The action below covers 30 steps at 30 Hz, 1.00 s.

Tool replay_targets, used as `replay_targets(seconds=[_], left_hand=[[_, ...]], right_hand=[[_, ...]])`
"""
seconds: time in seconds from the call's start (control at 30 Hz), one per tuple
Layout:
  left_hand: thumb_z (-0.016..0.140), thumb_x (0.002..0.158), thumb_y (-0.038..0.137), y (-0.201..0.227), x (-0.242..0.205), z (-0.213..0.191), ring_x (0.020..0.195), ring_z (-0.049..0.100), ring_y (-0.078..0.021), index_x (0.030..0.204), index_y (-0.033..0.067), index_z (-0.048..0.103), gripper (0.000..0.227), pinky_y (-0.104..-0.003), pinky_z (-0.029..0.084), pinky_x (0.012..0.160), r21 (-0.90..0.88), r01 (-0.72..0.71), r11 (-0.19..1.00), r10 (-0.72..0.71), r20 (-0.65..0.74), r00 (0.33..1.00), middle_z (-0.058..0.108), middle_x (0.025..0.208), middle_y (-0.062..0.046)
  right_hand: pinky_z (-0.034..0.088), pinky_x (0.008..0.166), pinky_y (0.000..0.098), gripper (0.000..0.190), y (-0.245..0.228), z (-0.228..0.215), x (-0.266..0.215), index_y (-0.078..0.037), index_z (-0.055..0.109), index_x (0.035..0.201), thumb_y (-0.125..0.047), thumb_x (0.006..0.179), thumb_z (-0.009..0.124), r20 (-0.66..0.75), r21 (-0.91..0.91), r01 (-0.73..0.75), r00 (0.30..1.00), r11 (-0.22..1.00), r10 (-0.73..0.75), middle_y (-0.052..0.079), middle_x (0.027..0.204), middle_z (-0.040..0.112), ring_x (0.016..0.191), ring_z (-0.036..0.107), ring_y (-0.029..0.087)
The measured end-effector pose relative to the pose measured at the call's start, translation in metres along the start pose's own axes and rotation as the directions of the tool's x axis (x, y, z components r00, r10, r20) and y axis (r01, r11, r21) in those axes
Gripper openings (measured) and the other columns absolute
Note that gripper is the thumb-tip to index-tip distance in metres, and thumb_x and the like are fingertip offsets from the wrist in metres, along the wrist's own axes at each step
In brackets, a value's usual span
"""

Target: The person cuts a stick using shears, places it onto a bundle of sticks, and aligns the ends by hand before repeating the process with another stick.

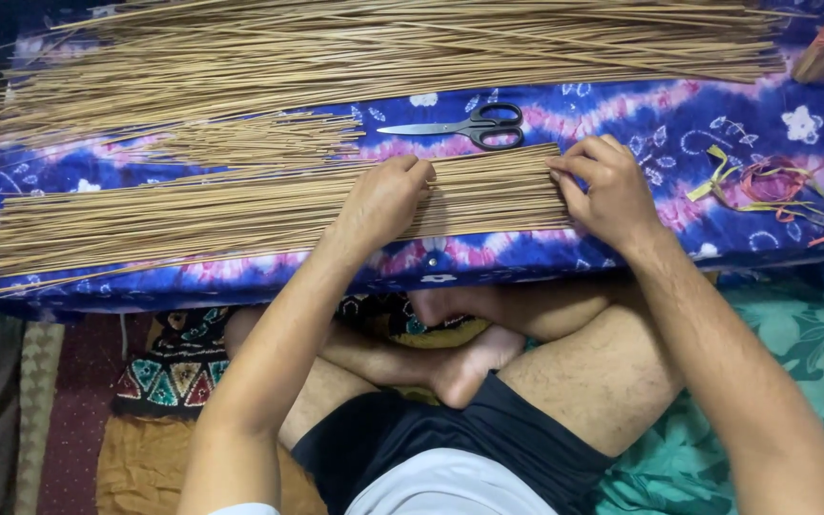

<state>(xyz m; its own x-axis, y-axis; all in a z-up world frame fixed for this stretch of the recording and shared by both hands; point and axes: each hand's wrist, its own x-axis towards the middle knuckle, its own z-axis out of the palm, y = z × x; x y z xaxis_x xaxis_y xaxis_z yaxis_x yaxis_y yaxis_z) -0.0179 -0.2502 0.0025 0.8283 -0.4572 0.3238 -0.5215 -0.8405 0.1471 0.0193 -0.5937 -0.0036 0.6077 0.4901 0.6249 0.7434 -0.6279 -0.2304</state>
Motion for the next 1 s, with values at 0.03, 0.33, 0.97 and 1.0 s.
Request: replay_targets(seconds=[0.03,0.33,0.97,1.0], left_hand=[[0.074,0.091,0.021,0.003,0.000,-0.006,0.083,0.070,-0.0345,0.100,0.0125,0.057,0.021,-0.047,0.060,0.068,0.001,-0.002,1.000,0.002,-0.002,1.000,0.059,0.086,-0.007],[0.071,0.092,0.015,0.013,-0.002,-0.037,0.083,0.070,-0.0338,0.102,0.0148,0.059,0.015,-0.046,0.059,0.066,0.006,-0.007,1.000,0.007,-0.036,0.999,0.059,0.089,-0.006],[0.073,0.091,0.003,0.037,-0.018,-0.100,0.080,0.074,-0.0393,0.093,0.0082,0.073,0.006,-0.046,0.059,0.070,-0.444,-0.075,0.893,0.018,-0.132,0.991,0.071,0.077,-0.014],[0.074,0.090,0.003,0.037,-0.018,-0.100,0.078,0.074,-0.0387,0.090,0.0083,0.073,0.006,-0.045,0.059,0.070,-0.451,-0.065,0.890,0.005,-0.133,0.991,0.072,0.075,-0.014]], right_hand=[[0.052,0.084,0.0403,0.008,0.000,-0.001,0.000,-0.012,0.081,0.099,-0.009,0.092,0.082,-0.002,-0.002,0.001,1.000,1.000,-0.001,0.006,0.095,0.069,0.092,0.066,0.030],[0.055,0.075,0.0411,0.013,-0.015,-0.023,0.008,-0.008,0.081,0.101,0.002,0.092,0.079,0.059,0.260,-0.178,0.984,0.949,0.168,0.012,0.094,0.074,0.087,0.071,0.035],[0.071,0.071,0.0201,0.025,-0.031,0.027,-0.008,0.000,0.070,0.123,-0.005,0.098,0.073,0.150,0.951,-0.308,0.509,0.017,0.848,0.013,0.094,0.077,0.078,0.078,0.014],[0.071,0.071,0.0211,0.026,-0.030,0.034,-0.010,0.001,0.070,0.124,-0.005,0.099,0.073,0.109,0.961,-0.274,0.502,0.038,0.858,0.015,0.094,0.077,0.076,0.078,0.015]])
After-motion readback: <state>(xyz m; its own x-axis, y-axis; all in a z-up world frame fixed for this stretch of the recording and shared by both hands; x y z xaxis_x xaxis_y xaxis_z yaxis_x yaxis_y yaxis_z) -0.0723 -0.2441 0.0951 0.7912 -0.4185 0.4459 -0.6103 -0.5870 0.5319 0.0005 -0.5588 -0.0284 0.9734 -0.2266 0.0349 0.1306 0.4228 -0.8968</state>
